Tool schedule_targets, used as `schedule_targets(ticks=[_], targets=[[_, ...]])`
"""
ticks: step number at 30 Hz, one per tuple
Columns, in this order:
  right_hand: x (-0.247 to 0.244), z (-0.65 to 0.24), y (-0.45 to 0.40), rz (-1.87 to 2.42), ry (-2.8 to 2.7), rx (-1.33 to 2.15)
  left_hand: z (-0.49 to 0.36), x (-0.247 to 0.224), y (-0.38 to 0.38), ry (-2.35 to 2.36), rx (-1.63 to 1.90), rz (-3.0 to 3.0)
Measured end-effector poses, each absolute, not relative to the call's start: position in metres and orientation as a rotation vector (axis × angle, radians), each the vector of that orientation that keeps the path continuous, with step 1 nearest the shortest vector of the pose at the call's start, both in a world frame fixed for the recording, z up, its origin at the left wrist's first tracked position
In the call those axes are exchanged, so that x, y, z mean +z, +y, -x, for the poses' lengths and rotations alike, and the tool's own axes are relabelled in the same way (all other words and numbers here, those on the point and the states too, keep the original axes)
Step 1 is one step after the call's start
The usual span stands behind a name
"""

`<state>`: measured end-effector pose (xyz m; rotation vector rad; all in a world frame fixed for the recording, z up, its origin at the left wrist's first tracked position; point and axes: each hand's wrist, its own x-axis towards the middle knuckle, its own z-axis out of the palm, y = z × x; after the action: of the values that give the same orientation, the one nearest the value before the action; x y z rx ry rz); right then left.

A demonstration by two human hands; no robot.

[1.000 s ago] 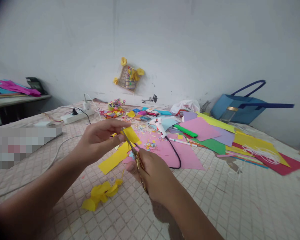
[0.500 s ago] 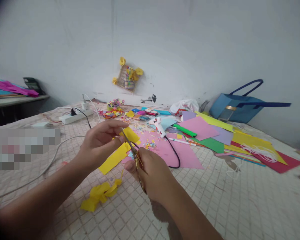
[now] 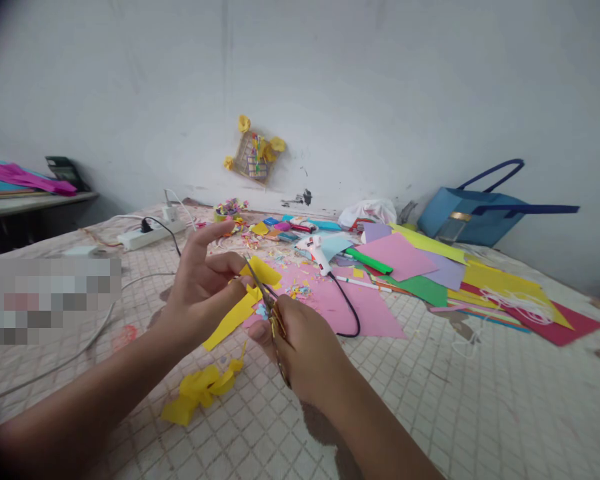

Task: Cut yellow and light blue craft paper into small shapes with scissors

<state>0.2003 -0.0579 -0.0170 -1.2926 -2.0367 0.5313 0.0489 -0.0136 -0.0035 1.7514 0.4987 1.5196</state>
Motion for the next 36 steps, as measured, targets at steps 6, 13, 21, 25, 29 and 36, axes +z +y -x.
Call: schedule_targets(ticks=[6,13,21,25,29,36], targets=[[-0.021,-0.200,-0.057,1.346,-2.014,0.528,-0.053,-0.006,-0.017,0.554,1.551,-1.744],[-0.022,-0.199,-0.058,1.256,-1.994,0.575,-0.058,-0.015,-0.022,0.578,1.524,-1.789],[-0.022,-0.200,-0.056,1.306,-1.992,0.581,-0.054,-0.012,-0.019,0.607,1.533,-1.671],[-0.021,-0.200,-0.057,1.314,-2.005,0.582,-0.052,-0.007,-0.015,0.767,1.497,-1.770],[-0.020,-0.199,-0.057,1.349,-2.017,0.576,-0.053,-0.007,-0.013,0.864,1.474,-1.830],[-0.023,-0.201,-0.056,1.364,-2.005,0.509,-0.055,-0.009,-0.015,0.887,1.493,-1.909]])
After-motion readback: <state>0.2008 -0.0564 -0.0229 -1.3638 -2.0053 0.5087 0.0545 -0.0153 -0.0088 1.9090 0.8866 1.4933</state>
